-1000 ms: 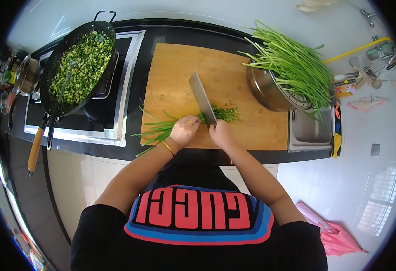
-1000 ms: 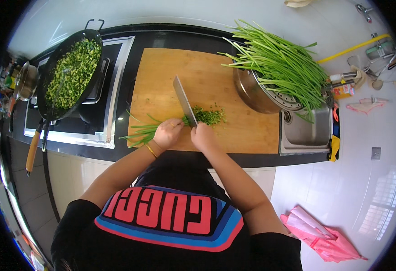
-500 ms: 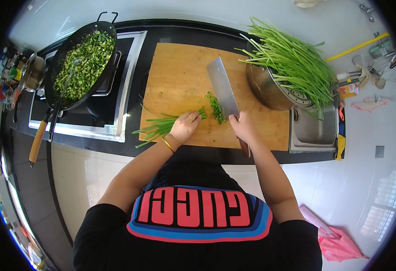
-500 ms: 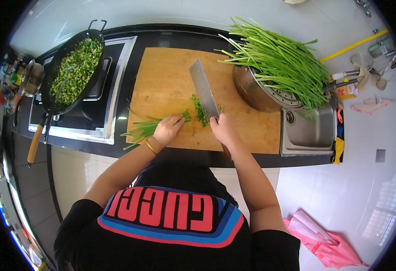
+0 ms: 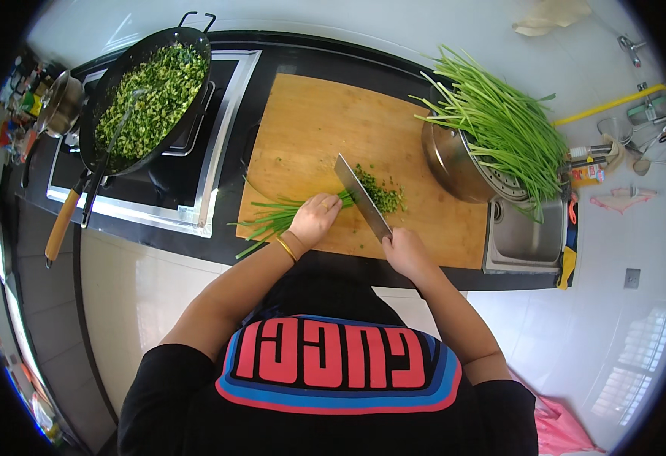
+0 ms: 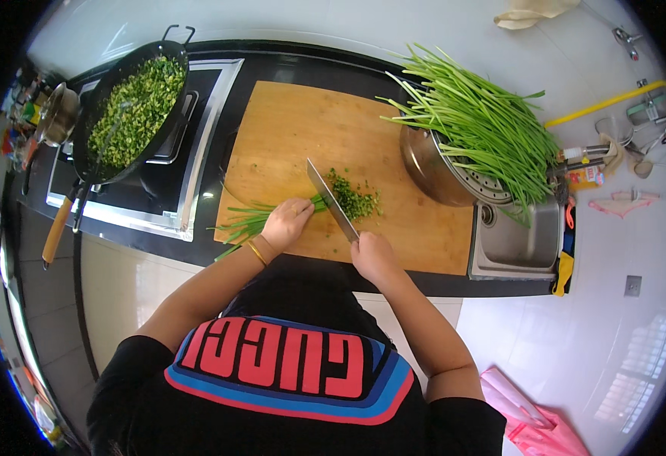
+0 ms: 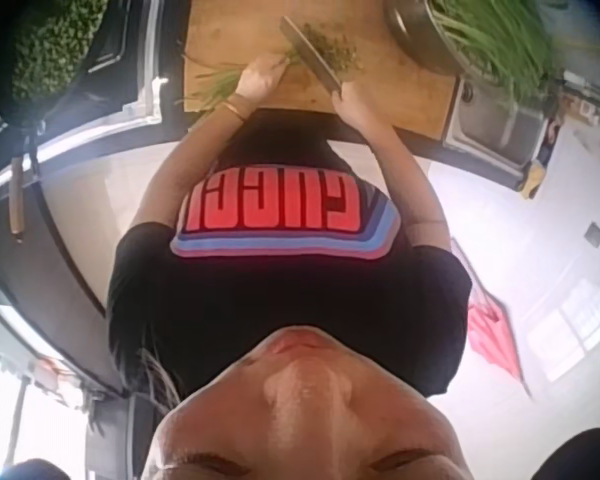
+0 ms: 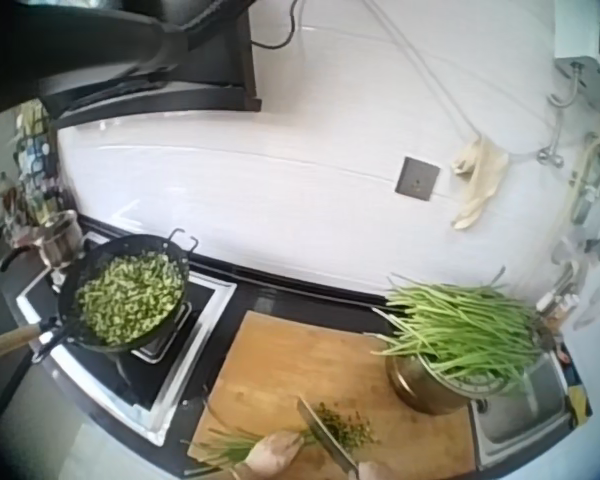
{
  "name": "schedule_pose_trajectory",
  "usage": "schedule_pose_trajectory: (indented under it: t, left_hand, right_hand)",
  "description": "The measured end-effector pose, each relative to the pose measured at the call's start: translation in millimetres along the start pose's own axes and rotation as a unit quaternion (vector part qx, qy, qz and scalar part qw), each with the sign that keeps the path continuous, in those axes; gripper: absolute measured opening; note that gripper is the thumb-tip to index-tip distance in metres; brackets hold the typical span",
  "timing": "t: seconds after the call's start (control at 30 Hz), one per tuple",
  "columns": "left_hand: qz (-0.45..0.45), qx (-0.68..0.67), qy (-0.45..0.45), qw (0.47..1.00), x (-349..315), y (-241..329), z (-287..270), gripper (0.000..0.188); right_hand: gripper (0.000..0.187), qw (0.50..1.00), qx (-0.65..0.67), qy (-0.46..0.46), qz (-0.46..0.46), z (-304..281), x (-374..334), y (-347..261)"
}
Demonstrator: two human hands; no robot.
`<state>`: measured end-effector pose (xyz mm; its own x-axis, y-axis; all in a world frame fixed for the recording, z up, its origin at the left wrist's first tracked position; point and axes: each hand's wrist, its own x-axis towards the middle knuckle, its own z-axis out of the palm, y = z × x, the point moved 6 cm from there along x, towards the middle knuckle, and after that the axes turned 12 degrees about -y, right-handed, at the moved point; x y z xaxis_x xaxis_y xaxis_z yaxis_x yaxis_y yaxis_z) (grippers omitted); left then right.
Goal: The person chops green onions on a wooden cutting board using a cleaver. After chopping, they transfer the green onions into a wok containing other chopped vegetables and stir the contents with a spatula.
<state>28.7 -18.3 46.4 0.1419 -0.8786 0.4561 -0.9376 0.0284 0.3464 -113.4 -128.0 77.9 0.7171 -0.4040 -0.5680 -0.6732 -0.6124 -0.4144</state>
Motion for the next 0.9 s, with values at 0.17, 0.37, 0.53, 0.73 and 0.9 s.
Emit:
schedule_pose_trajectory:
  t: [0.17, 0.37, 0.53, 0.73, 0.9]
  left_hand:
    - [0.002, -0.017, 0.009, 1.0, 0, -1, -1, 0.013]
    - [-0.002, -0.027, 0.027, 0.999, 4, -1, -7, 0.012]
    - [-0.033, -0.029, 0.013, 0.999, 3, -2, 0, 0.01]
    - [-0.034, -0.043, 0.01, 0.998, 1, -3, 2, 0.011]
    - [-0.025, -0.037, 0.003, 0.999, 0, -3, 4, 0.015]
  right_hand:
    - [0.025, 1.0, 0.015, 0.019, 0.019, 6, 13, -16]
    - [0.025, 0.991, 0.092, 0.099, -0.018, 12, 44, -1]
    - [0.025, 1.0, 0.017, 0.006, 0.005, -8, 6, -20]
    - [0.026, 0.999, 0.038, -0.026, 0.029, -6, 3, -21]
    - [0.025, 0.998, 0.044, 0.033, 0.041, 5, 29, -38]
